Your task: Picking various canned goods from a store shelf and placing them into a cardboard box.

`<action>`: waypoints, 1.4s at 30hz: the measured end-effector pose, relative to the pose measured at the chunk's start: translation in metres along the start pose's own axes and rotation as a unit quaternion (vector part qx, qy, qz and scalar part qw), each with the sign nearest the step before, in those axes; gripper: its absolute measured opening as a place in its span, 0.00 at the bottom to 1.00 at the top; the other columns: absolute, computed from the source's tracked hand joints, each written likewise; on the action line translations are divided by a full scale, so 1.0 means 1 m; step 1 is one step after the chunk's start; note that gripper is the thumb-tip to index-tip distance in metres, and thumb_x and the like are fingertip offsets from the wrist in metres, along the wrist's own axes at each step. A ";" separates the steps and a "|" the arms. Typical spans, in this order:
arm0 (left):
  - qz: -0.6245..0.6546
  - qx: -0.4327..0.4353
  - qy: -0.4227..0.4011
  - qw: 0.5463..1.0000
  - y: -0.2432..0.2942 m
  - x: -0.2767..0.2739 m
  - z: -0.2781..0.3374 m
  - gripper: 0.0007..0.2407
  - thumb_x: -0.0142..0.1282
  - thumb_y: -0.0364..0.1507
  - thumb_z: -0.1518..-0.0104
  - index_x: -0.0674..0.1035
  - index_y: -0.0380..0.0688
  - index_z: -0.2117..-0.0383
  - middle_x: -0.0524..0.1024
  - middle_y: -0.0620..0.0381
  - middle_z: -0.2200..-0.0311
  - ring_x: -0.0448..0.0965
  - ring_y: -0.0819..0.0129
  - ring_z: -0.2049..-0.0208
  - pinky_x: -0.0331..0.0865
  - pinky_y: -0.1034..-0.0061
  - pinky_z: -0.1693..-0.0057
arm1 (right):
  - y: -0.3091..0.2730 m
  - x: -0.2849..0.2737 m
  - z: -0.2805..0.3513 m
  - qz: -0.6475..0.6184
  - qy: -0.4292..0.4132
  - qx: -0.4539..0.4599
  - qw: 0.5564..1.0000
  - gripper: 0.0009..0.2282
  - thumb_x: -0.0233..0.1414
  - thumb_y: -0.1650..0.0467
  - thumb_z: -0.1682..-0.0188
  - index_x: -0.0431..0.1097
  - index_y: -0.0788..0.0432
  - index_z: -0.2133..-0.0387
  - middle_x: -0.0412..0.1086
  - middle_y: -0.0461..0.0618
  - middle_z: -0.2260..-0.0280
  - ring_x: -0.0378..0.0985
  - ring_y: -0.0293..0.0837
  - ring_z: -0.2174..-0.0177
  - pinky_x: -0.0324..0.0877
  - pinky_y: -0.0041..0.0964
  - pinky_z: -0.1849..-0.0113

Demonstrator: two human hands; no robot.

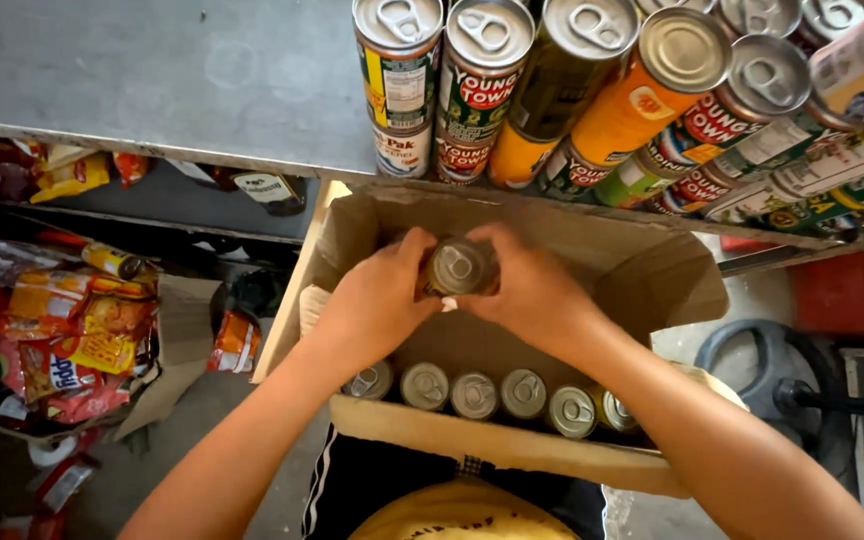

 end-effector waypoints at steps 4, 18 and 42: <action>-0.052 -0.034 -0.078 0.995 -0.015 0.020 0.006 0.24 0.68 0.31 0.51 0.67 0.38 0.52 0.78 0.39 0.60 0.77 0.41 0.55 0.70 0.53 0.53 | 0.018 0.028 -0.010 0.052 -0.009 -0.050 0.997 0.30 0.68 0.64 0.65 0.64 0.57 0.49 0.78 0.55 0.65 0.82 0.49 0.65 0.75 0.43 0.64; -0.315 0.087 -0.130 0.936 -0.046 0.066 0.025 0.16 0.71 0.35 0.64 0.83 0.40 0.70 0.77 0.45 0.59 0.75 0.47 0.56 0.71 0.60 0.54 | 0.049 0.103 -0.004 0.132 -0.179 0.027 0.975 0.30 0.65 0.65 0.65 0.61 0.54 0.48 0.75 0.61 0.57 0.77 0.61 0.55 0.72 0.53 0.56; -0.288 0.069 -0.191 0.936 -0.051 0.078 0.026 0.20 0.64 0.38 0.52 0.76 0.42 0.55 0.78 0.47 0.58 0.75 0.46 0.54 0.70 0.55 0.49 | 0.095 0.103 -0.028 0.169 -0.203 -0.038 0.964 0.23 0.49 0.58 0.48 0.61 0.60 0.46 0.74 0.68 0.59 0.78 0.63 0.59 0.72 0.54 0.57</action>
Point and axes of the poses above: each hand's wrist, its own z-axis away from the middle knuckle, its own x-axis out of the palm, y = z × x, the point moved 9 cm from there along -z, towards the middle knuckle
